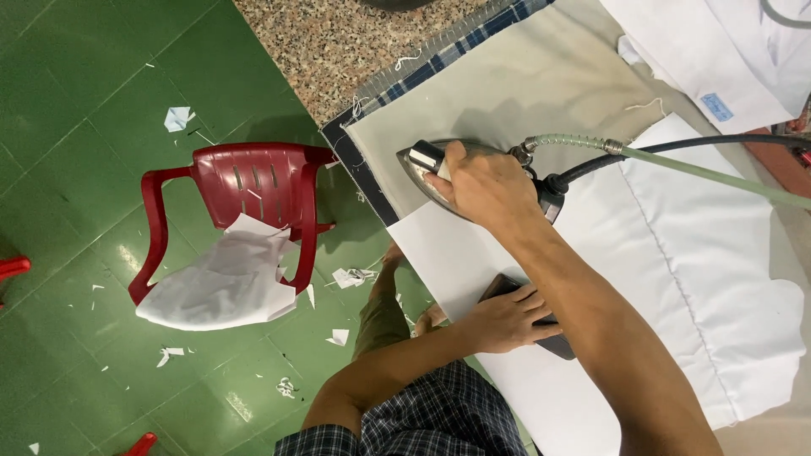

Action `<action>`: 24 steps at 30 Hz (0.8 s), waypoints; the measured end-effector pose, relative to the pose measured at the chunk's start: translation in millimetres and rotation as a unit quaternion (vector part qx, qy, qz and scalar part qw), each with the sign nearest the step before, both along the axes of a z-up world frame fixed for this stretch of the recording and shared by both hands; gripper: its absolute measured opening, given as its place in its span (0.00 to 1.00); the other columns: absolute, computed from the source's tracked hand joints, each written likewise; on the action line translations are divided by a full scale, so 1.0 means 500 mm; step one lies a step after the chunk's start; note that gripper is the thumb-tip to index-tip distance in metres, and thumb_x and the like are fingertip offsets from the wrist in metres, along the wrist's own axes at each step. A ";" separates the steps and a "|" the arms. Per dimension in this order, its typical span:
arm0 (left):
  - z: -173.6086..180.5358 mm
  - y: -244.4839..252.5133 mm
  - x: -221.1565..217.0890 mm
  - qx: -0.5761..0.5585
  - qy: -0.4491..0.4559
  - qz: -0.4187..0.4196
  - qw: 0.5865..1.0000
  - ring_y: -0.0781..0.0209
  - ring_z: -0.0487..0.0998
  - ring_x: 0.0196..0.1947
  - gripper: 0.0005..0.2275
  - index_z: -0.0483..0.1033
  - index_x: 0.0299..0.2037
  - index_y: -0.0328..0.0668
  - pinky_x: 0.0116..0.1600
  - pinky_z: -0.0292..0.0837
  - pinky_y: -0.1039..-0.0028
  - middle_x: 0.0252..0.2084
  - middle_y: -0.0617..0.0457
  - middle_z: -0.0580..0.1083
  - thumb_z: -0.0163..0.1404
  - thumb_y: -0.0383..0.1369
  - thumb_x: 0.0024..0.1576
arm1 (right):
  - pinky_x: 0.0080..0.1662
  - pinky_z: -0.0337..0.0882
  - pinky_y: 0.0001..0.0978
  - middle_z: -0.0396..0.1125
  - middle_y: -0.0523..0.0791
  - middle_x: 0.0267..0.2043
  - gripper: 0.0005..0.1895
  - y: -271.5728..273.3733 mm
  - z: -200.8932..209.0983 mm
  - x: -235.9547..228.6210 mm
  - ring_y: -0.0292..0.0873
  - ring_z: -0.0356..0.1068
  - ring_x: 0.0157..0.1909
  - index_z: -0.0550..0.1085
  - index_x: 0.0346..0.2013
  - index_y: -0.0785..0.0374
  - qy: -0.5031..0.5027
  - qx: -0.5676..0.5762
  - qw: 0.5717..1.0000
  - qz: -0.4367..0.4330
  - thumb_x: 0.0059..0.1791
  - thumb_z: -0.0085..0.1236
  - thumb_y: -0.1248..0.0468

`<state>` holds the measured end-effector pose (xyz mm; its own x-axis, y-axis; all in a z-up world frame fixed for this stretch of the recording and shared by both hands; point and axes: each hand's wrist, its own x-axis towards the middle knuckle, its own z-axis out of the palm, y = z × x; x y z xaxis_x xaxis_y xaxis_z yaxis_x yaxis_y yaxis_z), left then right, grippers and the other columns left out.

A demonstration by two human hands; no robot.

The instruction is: The person irons a white garment on a flat ironing table using a steam iron and a black pressing block. They repeatedly smooth the fabric, press seams, and adjust the garment's position to remove wrinkles.

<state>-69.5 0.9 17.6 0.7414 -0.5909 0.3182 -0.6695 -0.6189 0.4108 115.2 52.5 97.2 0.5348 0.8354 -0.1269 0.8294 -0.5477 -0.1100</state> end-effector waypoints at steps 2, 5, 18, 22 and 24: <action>0.017 0.010 0.005 -0.018 0.005 0.003 1.000 0.50 0.66 0.59 0.29 0.68 0.63 0.56 0.74 0.57 0.55 0.54 0.49 0.70 0.67 0.40 0.51 | 0.31 0.76 0.46 0.70 0.50 0.22 0.26 0.005 0.002 0.003 0.54 0.76 0.24 0.67 0.39 0.61 0.006 -0.007 1.000 -0.003 0.56 0.41 0.40; -0.014 -0.005 -0.004 -0.014 0.000 0.003 1.000 0.51 0.66 0.58 0.30 0.68 0.63 0.57 0.74 0.56 0.54 0.53 0.48 0.70 0.67 0.41 0.51 | 0.31 0.76 0.46 0.71 0.51 0.23 0.26 0.014 0.012 0.008 0.55 0.77 0.25 0.67 0.40 0.61 0.011 -0.001 1.000 -0.003 0.57 0.41 0.40; -0.009 -0.004 -0.001 -0.024 -0.004 0.001 1.000 0.50 0.66 0.57 0.30 0.69 0.62 0.55 0.75 0.56 0.54 0.51 0.47 0.69 0.68 0.40 0.50 | 0.31 0.77 0.46 0.71 0.51 0.23 0.26 0.039 0.033 0.025 0.54 0.77 0.26 0.67 0.41 0.62 0.013 -0.023 1.000 -0.006 0.57 0.41 0.41; -0.003 -0.003 -0.001 -0.016 0.007 0.007 1.000 0.52 0.67 0.60 0.29 0.69 0.62 0.57 0.75 0.56 0.55 0.55 0.49 0.70 0.67 0.41 0.50 | 0.31 0.77 0.46 0.71 0.52 0.23 0.26 0.048 0.038 0.029 0.54 0.77 0.26 0.68 0.41 0.62 0.017 -0.027 0.999 -0.008 0.58 0.41 0.41; -0.012 -0.009 -0.005 -0.012 0.008 0.004 1.000 0.53 0.67 0.61 0.29 0.69 0.63 0.57 0.75 0.56 0.55 0.55 0.50 0.71 0.67 0.40 0.51 | 0.31 0.77 0.46 0.71 0.52 0.24 0.26 0.051 0.041 0.031 0.54 0.77 0.26 0.68 0.42 0.63 0.013 -0.030 0.999 -0.009 0.58 0.41 0.41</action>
